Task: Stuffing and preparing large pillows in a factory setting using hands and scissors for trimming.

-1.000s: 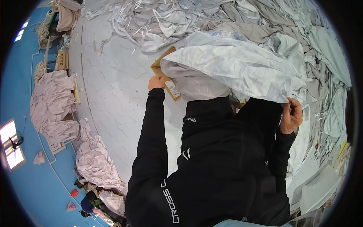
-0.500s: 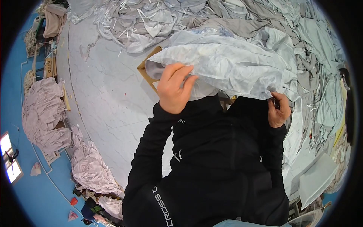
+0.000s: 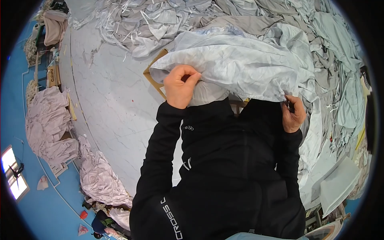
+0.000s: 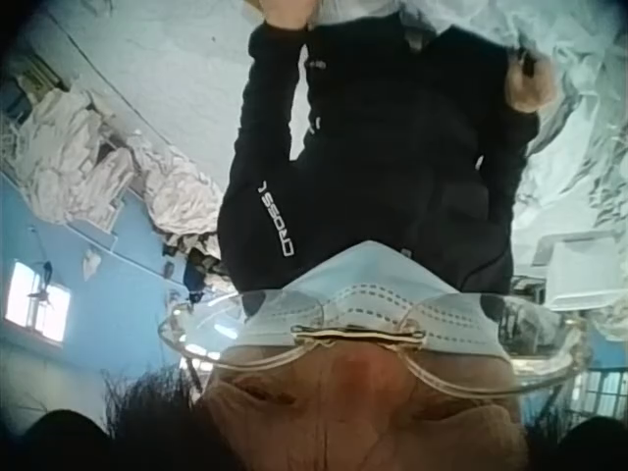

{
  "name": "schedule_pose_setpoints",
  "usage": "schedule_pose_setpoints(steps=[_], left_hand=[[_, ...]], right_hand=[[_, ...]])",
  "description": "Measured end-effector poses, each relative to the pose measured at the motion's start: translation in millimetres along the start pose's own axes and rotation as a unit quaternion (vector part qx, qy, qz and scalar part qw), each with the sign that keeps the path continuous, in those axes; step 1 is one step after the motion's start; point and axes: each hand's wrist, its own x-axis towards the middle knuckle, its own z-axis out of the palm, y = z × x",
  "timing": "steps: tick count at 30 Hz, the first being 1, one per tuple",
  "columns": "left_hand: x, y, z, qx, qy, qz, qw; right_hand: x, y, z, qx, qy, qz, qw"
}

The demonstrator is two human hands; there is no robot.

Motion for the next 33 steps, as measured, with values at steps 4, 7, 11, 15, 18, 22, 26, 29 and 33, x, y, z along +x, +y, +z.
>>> schedule_pose_setpoints(steps=[4, 7, 11, 15, 18, 22, 26, 29, 33], left_hand=[[-7, 3, -17, -0.167, 0.064, -0.098, 0.979], [-15, -10, -40, -0.121, 0.113, -0.072, 0.984], [-25, -46, -73, 0.023, 0.185, -0.065, 0.98], [-38, -64, -85, 0.149, 0.188, -0.022, 0.971], [-40, -32, -73, 0.017, 0.175, -0.013, 0.984], [-36, 26, -81, -0.239, 0.118, -0.002, 0.964], [-40, 53, -88, -0.344, 0.044, 0.004, 0.938], [-41, 61, -82, -0.239, 0.084, -0.005, 0.967], [-48, 75, -77, -0.109, 0.099, 0.014, 0.989]], right_hand=[[-4, 9, -1, 0.007, -0.004, 0.006, 1.0], [-4, 11, -2, 0.003, -0.001, -0.006, 1.0], [-4, 11, 0, 0.005, -0.007, -0.004, 1.0], [-4, 9, 2, 0.012, -0.017, -0.005, 1.0], [2, 7, -7, 0.035, -0.128, 0.016, 0.991], [18, -26, -15, 0.149, -0.201, 0.097, 0.963], [35, -87, 13, 0.237, -0.309, 0.017, 0.921], [51, -121, 53, 0.192, -0.283, -0.112, 0.933], [60, -140, 83, 0.076, -0.233, -0.209, 0.947]])
